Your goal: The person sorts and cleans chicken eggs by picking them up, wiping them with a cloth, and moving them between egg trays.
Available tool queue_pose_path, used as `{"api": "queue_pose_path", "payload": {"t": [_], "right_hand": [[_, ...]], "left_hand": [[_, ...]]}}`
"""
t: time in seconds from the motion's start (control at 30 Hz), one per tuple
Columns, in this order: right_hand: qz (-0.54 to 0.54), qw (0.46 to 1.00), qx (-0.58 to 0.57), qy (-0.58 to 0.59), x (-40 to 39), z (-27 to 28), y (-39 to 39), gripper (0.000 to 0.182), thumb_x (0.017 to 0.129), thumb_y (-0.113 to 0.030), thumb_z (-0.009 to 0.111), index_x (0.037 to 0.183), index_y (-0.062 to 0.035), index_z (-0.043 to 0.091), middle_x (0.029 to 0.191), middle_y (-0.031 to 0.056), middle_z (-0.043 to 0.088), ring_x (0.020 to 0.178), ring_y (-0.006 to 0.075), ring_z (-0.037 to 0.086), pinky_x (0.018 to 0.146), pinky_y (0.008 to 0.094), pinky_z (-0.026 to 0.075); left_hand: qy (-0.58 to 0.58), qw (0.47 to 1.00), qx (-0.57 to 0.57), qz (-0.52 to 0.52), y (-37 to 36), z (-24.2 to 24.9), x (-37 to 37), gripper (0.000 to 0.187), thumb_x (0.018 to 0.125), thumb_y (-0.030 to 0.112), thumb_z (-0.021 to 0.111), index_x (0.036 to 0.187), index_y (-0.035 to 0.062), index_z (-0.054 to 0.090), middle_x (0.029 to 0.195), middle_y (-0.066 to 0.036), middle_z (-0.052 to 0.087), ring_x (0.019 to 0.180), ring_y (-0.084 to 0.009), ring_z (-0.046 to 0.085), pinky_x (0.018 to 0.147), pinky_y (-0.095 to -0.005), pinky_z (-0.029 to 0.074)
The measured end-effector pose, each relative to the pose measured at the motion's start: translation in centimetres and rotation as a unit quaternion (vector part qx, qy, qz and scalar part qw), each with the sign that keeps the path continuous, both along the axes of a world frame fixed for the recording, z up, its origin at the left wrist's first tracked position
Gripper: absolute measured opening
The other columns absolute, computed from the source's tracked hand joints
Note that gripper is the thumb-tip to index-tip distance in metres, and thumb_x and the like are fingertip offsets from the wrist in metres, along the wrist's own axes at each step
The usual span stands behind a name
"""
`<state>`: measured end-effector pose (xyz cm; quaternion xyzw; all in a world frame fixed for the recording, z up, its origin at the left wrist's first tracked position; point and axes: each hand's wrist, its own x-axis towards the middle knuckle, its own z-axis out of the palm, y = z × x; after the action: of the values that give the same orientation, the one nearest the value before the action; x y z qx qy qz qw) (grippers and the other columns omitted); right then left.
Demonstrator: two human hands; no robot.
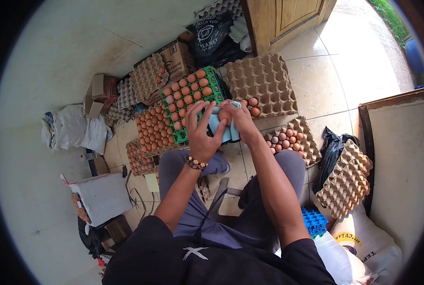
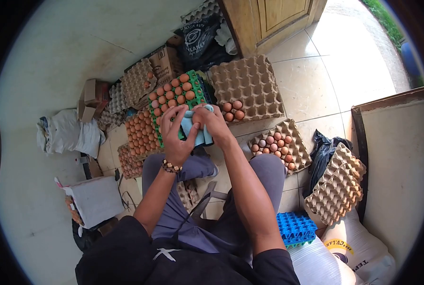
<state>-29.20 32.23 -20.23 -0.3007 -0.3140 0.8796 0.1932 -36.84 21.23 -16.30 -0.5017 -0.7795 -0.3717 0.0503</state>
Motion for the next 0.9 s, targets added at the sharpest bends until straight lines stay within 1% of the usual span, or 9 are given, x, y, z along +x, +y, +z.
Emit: {"api": "queue_pose_path", "payload": {"t": [0.07, 0.1, 0.2, 0.3, 0.4, 0.5, 0.6, 0.8, 0.9], "right_hand": [[-0.073, 0.996, -0.019, -0.046, -0.3, -0.2, -0.4, 0.017, 0.092, -0.020, 0.058, 0.096, -0.0030, 0.061, 0.090, 0.0034, 0.060, 0.084, 0.0105, 0.055, 0.076, 0.0258, 0.046], [-0.055, 0.998, -0.002, -0.016, -0.1, -0.9, -0.2, 0.021, 0.094, -0.022, 0.056, 0.102, -0.0030, 0.061, 0.098, 0.0045, 0.061, 0.092, 0.0117, 0.056, 0.082, 0.0258, 0.046], [-0.021, 1.000, 0.020, 0.002, -0.1, -1.2, 0.3, 0.023, 0.095, -0.024, 0.055, 0.103, -0.0034, 0.060, 0.097, 0.0029, 0.059, 0.091, 0.0111, 0.055, 0.082, 0.0259, 0.044], [-0.032, 0.999, 0.001, -0.011, 0.0, 0.7, -0.1, 0.023, 0.095, -0.026, 0.054, 0.100, -0.0038, 0.059, 0.094, 0.0011, 0.057, 0.088, 0.0101, 0.053, 0.080, 0.0259, 0.043], [0.018, 1.000, 0.010, 0.022, 0.1, 0.6, 0.2, 0.021, 0.094, -0.025, 0.054, 0.097, -0.0042, 0.057, 0.090, -0.0008, 0.054, 0.086, 0.0092, 0.050, 0.079, 0.0255, 0.041], [0.049, 0.996, 0.056, 0.054, 0.1, 0.3, 0.0, 0.020, 0.092, -0.024, 0.053, 0.093, -0.0045, 0.056, 0.087, -0.0022, 0.052, 0.083, 0.0086, 0.049, 0.076, 0.0249, 0.041], [0.036, 0.998, 0.043, 0.016, 0.4, 0.9, 0.0, 0.020, 0.091, -0.024, 0.053, 0.091, -0.0048, 0.056, 0.084, -0.0030, 0.050, 0.081, 0.0080, 0.048, 0.074, 0.0243, 0.041], [0.047, 0.996, 0.064, 0.051, 0.0, -0.2, -0.4, 0.022, 0.091, -0.025, 0.054, 0.089, -0.0034, 0.057, 0.086, -0.0014, 0.053, 0.080, 0.0079, 0.048, 0.072, 0.0253, 0.042], [0.032, 0.999, 0.039, 0.012, -0.2, -0.2, -0.4, 0.022, 0.092, -0.024, 0.054, 0.091, -0.0030, 0.059, 0.088, 0.0006, 0.057, 0.081, 0.0092, 0.051, 0.075, 0.0266, 0.044]], "left_hand": [[0.079, 0.996, -0.031, -0.012, -0.3, 0.2, 0.6, 0.041, 0.076, 0.020, 0.077, 0.116, 0.0124, 0.070, 0.114, -0.004, 0.064, 0.119, -0.0264, 0.051, 0.109, -0.0470, 0.028], [0.119, 0.992, -0.047, -0.018, -0.4, 0.2, 0.8, 0.041, 0.075, 0.020, 0.077, 0.115, 0.0138, 0.070, 0.112, -0.002, 0.067, 0.118, -0.0251, 0.052, 0.109, -0.0476, 0.027], [0.124, 0.990, -0.064, 0.009, -0.1, 0.2, 1.6, 0.037, 0.074, 0.020, 0.078, 0.110, 0.0155, 0.072, 0.104, 0.003, 0.071, 0.117, -0.0222, 0.053, 0.110, -0.0476, 0.024], [0.122, 0.989, -0.081, 0.019, -0.1, -0.1, 0.9, 0.035, 0.077, 0.021, 0.076, 0.111, 0.0146, 0.072, 0.107, 0.001, 0.068, 0.118, -0.0235, 0.052, 0.107, -0.0465, 0.026], [0.073, 0.995, -0.074, 0.011, 0.0, -0.1, 0.0, 0.030, 0.083, 0.021, 0.071, 0.112, 0.0122, 0.072, 0.108, -0.002, 0.063, 0.115, -0.0252, 0.051, 0.103, -0.0449, 0.030], [0.042, 0.996, -0.073, 0.007, 0.1, 0.0, -0.7, 0.026, 0.089, 0.022, 0.064, 0.111, 0.0115, 0.073, 0.107, -0.006, 0.057, 0.111, -0.0272, 0.049, 0.097, -0.0442, 0.033], [0.036, 0.996, -0.081, 0.005, 0.6, -0.5, -1.0, 0.025, 0.094, 0.024, 0.059, 0.110, 0.0119, 0.073, 0.107, -0.008, 0.055, 0.109, -0.0278, 0.047, 0.094, -0.0426, 0.036], [0.002, 0.995, -0.100, 0.014, 1.2, -1.4, -2.2, 0.028, 0.098, 0.027, 0.053, 0.111, 0.0129, 0.073, 0.113, -0.010, 0.054, 0.111, -0.0290, 0.046, 0.097, -0.0427, 0.036], [-0.041, 0.997, -0.068, 0.009, 1.5, -1.3, -2.1, 0.025, 0.095, 0.023, 0.057, 0.112, 0.0115, 0.072, 0.114, -0.011, 0.055, 0.112, -0.0303, 0.048, 0.097, -0.0427, 0.038]]}}
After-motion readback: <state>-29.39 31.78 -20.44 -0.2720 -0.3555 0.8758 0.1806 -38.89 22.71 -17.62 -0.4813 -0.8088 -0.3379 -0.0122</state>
